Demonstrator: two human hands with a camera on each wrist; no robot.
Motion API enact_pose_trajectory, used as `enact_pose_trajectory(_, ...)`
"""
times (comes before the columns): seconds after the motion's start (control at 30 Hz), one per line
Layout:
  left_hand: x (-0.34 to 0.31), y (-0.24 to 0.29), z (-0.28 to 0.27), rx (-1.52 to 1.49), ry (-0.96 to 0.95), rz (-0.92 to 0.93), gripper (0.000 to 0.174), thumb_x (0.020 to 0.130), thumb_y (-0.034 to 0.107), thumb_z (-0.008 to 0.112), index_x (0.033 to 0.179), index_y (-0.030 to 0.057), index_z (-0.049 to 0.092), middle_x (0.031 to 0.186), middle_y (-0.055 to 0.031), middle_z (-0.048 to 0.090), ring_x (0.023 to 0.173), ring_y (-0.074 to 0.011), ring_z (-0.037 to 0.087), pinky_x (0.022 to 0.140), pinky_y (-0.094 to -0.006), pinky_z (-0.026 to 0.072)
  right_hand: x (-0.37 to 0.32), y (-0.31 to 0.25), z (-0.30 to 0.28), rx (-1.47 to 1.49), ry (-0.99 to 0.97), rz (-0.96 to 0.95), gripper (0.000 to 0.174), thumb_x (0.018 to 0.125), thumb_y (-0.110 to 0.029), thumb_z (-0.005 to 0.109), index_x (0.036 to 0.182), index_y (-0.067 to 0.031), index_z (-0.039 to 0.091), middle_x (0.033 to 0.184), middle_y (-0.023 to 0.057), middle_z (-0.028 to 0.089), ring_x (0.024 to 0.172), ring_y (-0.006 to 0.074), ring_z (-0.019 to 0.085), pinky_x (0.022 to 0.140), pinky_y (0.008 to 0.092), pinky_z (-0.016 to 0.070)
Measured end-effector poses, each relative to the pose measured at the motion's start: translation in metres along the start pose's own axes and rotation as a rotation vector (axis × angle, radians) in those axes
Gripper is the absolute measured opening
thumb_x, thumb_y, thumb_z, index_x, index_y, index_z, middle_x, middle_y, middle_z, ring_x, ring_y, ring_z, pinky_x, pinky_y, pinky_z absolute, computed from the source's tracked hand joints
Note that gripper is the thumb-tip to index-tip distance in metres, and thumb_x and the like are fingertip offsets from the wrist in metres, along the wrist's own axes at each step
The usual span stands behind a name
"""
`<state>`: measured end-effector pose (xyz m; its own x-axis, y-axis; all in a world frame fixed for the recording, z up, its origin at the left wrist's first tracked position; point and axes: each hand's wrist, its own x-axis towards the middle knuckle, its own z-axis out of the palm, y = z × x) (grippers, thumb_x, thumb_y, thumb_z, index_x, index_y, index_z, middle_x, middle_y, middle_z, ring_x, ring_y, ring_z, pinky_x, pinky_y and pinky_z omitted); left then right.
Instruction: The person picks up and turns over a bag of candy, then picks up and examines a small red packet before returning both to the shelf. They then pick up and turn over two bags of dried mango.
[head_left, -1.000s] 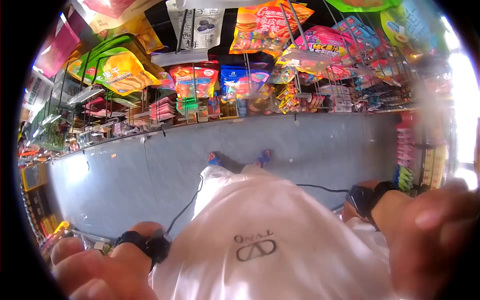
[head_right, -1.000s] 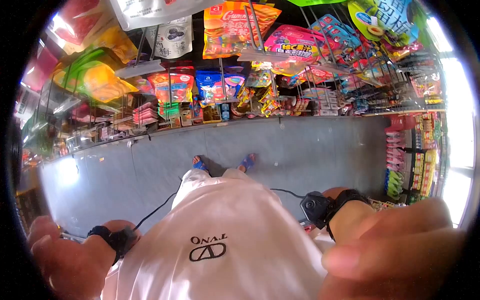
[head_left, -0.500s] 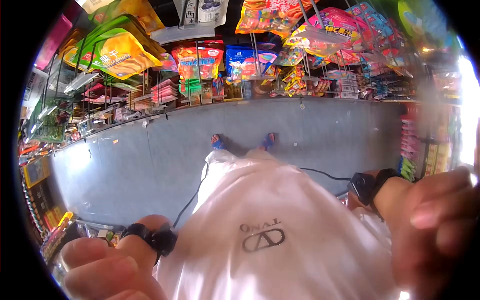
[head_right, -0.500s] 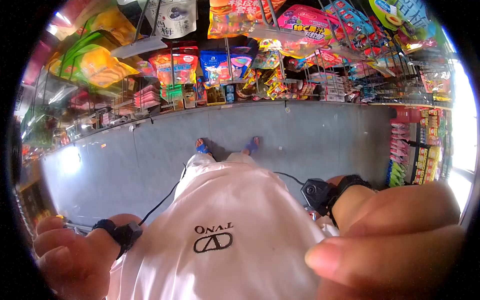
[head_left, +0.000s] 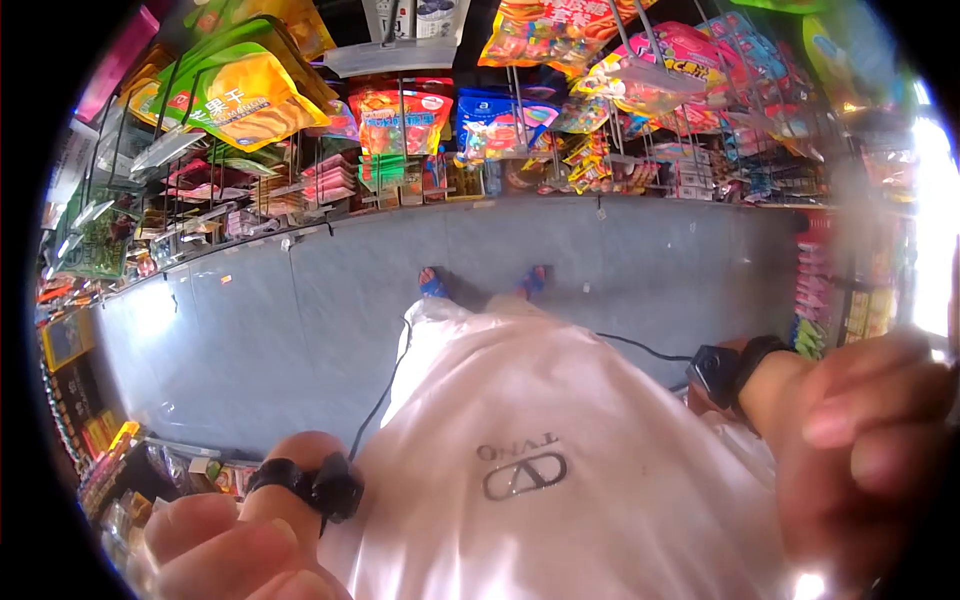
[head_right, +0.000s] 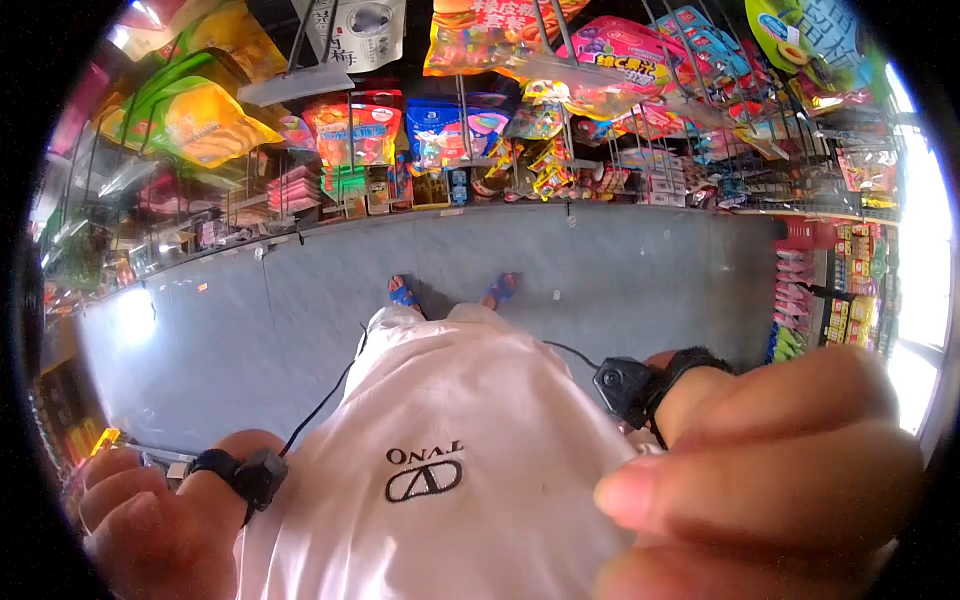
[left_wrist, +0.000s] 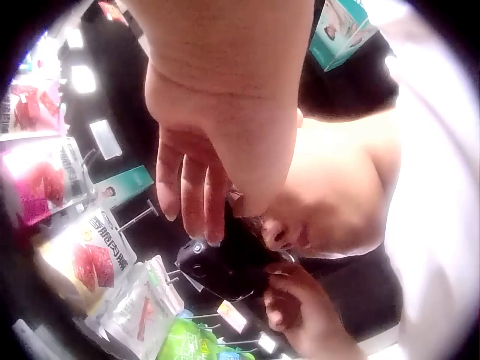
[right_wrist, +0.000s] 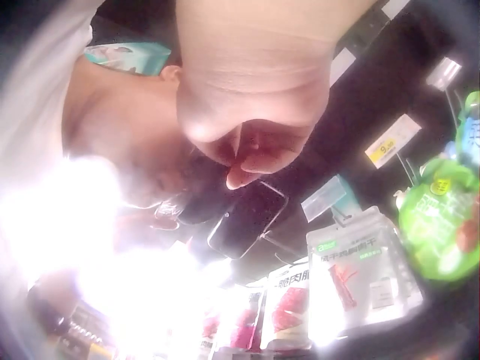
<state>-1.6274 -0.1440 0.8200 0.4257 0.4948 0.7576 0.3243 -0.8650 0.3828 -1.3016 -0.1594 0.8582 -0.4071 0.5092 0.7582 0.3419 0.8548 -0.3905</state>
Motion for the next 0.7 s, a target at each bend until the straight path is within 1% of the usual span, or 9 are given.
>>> enact_pose_trajectory(0.33, -0.002, -0.002, 0.011, 0.028, 0.005, 0.033, 0.028, 0.100, 0.010, 0.049, 0.074, 0.0086, 0.058, 0.059, -0.0028, 0.056, 0.045, -0.0112, 0.049, 0.047, -0.0264, 0.0482, -0.001, 0.003, 0.002, 0.004, -0.009, 0.019, 0.021, 0.092, -0.022, 0.051, 0.085, -0.0034, 0.057, 0.076, 0.0099, 0.059, 0.058, 0.0208, 0.054, 0.050, 0.0324, 0.0399)
enact_pose_trajectory(0.5, 0.004, 0.000, 0.011, 0.144, -0.002, 0.062, 0.031, 0.102, 0.010, 0.047, 0.073, 0.0094, 0.058, 0.057, -0.0022, 0.055, 0.042, -0.0098, 0.046, 0.046, -0.0254, 0.0471, -0.003, 0.002, 0.000, -0.003, -0.005, 0.038, 0.022, 0.092, -0.023, 0.051, 0.085, -0.0035, 0.057, 0.077, 0.0100, 0.058, 0.058, 0.0210, 0.054, 0.050, 0.0325, 0.0398)
enact_pose_trajectory(0.63, 0.014, 0.020, -0.006, 0.130, -0.275, -0.204, 0.013, 0.101, 0.017, 0.051, 0.093, 0.0088, 0.057, 0.069, -0.0053, 0.058, 0.057, -0.0170, 0.054, 0.058, -0.0328, 0.0489, -0.005, 0.000, -0.002, -0.007, -0.002, 0.048, 0.022, 0.093, -0.023, 0.050, 0.085, -0.0036, 0.057, 0.077, 0.0100, 0.058, 0.058, 0.0211, 0.054, 0.050, 0.0326, 0.0397)
enact_pose_trajectory(0.7, 0.014, 0.017, -0.008, 0.065, -0.299, -0.174, 0.010, 0.101, 0.015, 0.051, 0.094, 0.0089, 0.056, 0.070, -0.0053, 0.059, 0.057, -0.0165, 0.054, 0.056, -0.0312, 0.0482, -0.007, -0.001, -0.003, -0.014, 0.001, 0.058, 0.022, 0.093, -0.023, 0.050, 0.085, -0.0036, 0.057, 0.077, 0.0100, 0.058, 0.058, 0.0211, 0.054, 0.050, 0.0327, 0.0396)
